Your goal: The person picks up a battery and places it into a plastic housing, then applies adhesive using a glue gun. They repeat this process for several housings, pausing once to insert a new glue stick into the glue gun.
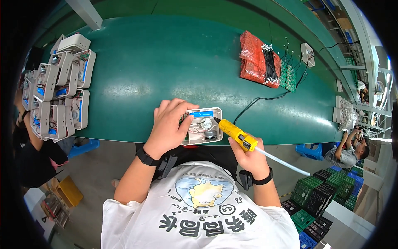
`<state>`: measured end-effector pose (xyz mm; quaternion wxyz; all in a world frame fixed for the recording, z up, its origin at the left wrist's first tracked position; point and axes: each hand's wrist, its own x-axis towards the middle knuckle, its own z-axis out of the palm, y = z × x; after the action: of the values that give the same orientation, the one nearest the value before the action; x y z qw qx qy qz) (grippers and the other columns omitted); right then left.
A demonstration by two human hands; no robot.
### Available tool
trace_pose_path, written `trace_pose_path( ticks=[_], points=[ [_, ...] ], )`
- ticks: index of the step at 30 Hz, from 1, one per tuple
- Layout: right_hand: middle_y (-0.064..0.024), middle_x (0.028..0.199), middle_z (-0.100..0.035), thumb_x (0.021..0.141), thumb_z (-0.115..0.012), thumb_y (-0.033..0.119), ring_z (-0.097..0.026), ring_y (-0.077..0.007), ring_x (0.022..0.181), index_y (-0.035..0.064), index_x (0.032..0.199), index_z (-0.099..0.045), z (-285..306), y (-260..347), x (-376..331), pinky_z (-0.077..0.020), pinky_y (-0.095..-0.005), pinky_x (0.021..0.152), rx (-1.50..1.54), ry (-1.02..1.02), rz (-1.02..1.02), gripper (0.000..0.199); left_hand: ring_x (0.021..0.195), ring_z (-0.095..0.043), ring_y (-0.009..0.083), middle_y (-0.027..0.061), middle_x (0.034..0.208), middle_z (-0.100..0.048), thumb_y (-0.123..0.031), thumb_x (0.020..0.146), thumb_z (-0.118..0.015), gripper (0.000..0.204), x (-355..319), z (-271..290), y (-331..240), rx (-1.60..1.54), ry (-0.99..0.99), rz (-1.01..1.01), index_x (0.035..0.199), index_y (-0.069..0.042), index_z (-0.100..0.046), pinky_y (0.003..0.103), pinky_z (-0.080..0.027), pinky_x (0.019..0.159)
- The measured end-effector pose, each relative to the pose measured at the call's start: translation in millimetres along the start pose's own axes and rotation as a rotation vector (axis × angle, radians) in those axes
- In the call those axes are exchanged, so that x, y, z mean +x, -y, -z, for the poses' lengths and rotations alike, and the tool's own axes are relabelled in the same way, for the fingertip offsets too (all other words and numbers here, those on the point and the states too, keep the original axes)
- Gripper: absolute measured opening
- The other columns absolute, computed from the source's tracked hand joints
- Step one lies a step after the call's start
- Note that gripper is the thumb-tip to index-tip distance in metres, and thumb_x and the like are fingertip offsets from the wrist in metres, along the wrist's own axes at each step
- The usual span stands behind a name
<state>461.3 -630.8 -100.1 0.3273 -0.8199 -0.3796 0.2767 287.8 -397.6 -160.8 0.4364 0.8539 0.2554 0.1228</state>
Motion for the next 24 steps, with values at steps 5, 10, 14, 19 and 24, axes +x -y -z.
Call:
trace_pose_path(
  ticks=[5,10,14,19,24],
  points=[
    [-0.0061,0.083,-0.076,0.104,-0.075,0.008,-0.069,-0.0125,0.071,-0.0024,0.109,-0.078,0,0,-7,-0.053,-0.0298,0.066,0.128,-0.032,0.035,0.012,0.12,-0.058,0.0274,0.0022,0.129,-0.069,-0.017,0.105,-0.069,0.03,0,2,0,0.017,0.03,-0.014,0.134,-0.017,-0.076,0.043,-0.039,0.104],
    [-0.0083,0.087,-0.078,0.105,-0.073,0.009,-0.072,-0.0142,0.075,-0.0026,0.113,-0.078,-4,19,8,-0.0549,-0.0306,0.068,0.226,0.125,0.043,0.014,0.12,-0.057,0.0265,0.0011,0.128,-0.069,-0.011,0.099,-0.067,0.035,-2,3,-2,0.015,-0.004,-0.047,0.133,-0.017,-0.074,0.044,-0.039,0.101],
    [-0.0087,0.088,-0.078,0.106,-0.073,0.01,-0.074,-0.0156,0.075,-0.0028,0.116,-0.078,-13,25,21,-0.0554,-0.031,0.068,0.25,0.248,-0.024,0.017,0.121,-0.057,0.0269,0.0016,0.129,-0.068,-0.006,0.09,-0.063,0.045,-3,1,-2,0.037,-0.023,-0.07,0.133,-0.017,-0.072,0.044,-0.038,0.101],
    [-0.0096,0.09,-0.079,0.107,-0.074,0.013,-0.074,-0.0168,0.077,-0.0035,0.117,-0.078,-21,21,25,-0.0573,-0.0332,0.071,0.127,0.263,-0.077,0.02,0.123,-0.057,0.0292,0.0036,0.131,-0.068,-0.001,0.078,-0.059,0.057,-4,0,-1,0.016,-0.01,-0.056,0.132,-0.015,-0.071,0.044,-0.038,0.102],
    [-0.01,0.095,-0.081,0.108,-0.074,0.015,-0.076,-0.0184,0.079,-0.0026,0.12,-0.078,-21,18,19,-0.0594,-0.0351,0.074,0.067,0.193,-0.006,0.022,0.121,-0.057,0.0292,0.0036,0.13,-0.068,-0.002,0.079,-0.06,0.054,-5,-2,0,0.026,-0.033,-0.071,0.131,-0.015,-0.07,0.044,-0.039,0.1]
  ],
)
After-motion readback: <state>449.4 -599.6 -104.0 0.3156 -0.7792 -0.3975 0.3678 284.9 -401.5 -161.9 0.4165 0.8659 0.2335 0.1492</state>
